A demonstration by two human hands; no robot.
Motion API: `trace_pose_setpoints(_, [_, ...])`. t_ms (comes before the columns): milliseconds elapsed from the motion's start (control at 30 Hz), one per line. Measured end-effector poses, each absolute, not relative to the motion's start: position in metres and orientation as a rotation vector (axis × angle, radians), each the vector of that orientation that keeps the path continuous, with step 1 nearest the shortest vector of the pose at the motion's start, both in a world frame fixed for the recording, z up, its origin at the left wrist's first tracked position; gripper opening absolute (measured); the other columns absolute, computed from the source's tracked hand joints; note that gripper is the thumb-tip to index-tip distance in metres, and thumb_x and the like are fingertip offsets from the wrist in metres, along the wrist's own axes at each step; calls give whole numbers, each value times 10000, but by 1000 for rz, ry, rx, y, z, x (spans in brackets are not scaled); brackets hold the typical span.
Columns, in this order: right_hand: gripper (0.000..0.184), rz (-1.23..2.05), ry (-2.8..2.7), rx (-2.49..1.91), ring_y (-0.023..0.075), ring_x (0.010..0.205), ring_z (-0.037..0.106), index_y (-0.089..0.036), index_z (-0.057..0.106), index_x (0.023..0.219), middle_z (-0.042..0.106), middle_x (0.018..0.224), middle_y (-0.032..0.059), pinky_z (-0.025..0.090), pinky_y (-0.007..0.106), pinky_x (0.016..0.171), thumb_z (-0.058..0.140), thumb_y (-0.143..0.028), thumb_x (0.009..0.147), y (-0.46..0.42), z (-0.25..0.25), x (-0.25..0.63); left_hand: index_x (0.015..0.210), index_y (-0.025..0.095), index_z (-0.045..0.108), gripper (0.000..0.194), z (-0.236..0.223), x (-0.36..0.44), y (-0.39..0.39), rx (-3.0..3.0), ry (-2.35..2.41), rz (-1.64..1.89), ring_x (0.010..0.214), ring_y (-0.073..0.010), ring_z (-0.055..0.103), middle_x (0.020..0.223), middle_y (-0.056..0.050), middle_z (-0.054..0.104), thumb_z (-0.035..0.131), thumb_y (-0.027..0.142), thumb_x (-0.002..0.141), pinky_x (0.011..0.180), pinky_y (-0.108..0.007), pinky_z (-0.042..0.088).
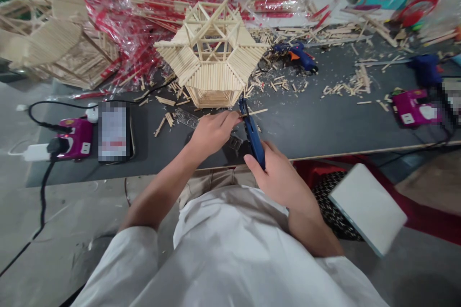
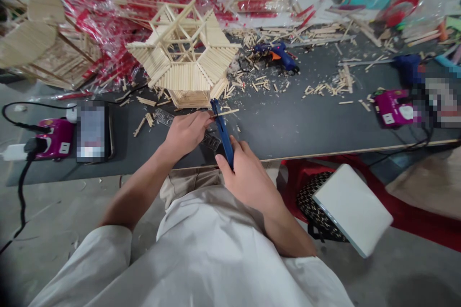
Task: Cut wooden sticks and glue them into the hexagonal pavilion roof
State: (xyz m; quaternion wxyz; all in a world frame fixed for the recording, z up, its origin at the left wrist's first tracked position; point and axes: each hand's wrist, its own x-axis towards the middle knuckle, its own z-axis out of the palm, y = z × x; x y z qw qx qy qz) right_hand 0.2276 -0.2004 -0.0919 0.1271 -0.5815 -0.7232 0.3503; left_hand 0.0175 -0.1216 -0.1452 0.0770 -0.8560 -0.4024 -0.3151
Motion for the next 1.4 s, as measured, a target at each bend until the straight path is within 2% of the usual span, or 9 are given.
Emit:
trace_pose_setpoints(167, [411,1034,-2102,-1681,342,1196,646,-175,605,1317,646,1304,179,515,502,1014,435,-454,1069,-200,-94,229,1084,151,625,212,-144,17,-122,-2534,-1153,-950,675,-141,676,785,-28,703,425,212,1120,571,-279,384])
trace_pose_setpoints(333, [373,1090,-2061,-1604,305,1118,659,-208,606,1309,671,1196,125,513,478,996,438,-450,1080,-198,-96,236,1070,142,622,187,-142,19,-121,-2517,-1122,-993,662,-142,671,775,-22,696,450,202,1113,571,-276,392])
trace_pose_setpoints(467, [373,1111,-2053,-1595,299,1083,659,-205,602,1312,670,1162,117,515,477,974,433,-447,1085,-198,-97,238,1079,147,632,212,-143,19,-122,-2534,-1157,-986,674,-136,681,796,-26,714,436,216,1121,575,-273,396])
trace_pose_setpoints(733, [404,1062,-2090,-1681,337,1201,652,-186,614,1318,651,1323,179,520,494,1007,427,-455,1082,-200,-89,230,1056,142,648,235,-142,18,-122,-2535,-1183,-973,686,-141,681,793,-30,719,432,212,1118,584,-273,395])
trace_pose_setpoints(933, [454,1067,-2073,-1690,338,1207,660,-187,581,1415,663,1311,176,523,475,1006,419,-455,1086,-201,-88,229,1044,150,658,330,-141,17,-122,-2606,-1281,-916,702,-142,671,814,-54,731,353,237,1134,621,-272,413])
trace_pose_setpoints(1167, [360,1119,-2030,-1644,302,1122,666,-199,620,1323,675,1234,135,513,455,983,430,-376,1074,-199,-93,233,1050,148,645,302,-142,18,-122,-2578,-1256,-924,691,-139,665,783,-45,711,366,228,1134,615,-273,395])
trace_pose_setpoints(1400, [311,1054,-1947,-1596,280,1047,667,-202,624,1244,685,1122,118,506,411,913,442,-396,1082,-203,-100,229,1069,141,649,299,-140,24,-121,-2561,-1251,-1006,719,-143,699,837,-60,750,364,206,1130,633,-262,438])
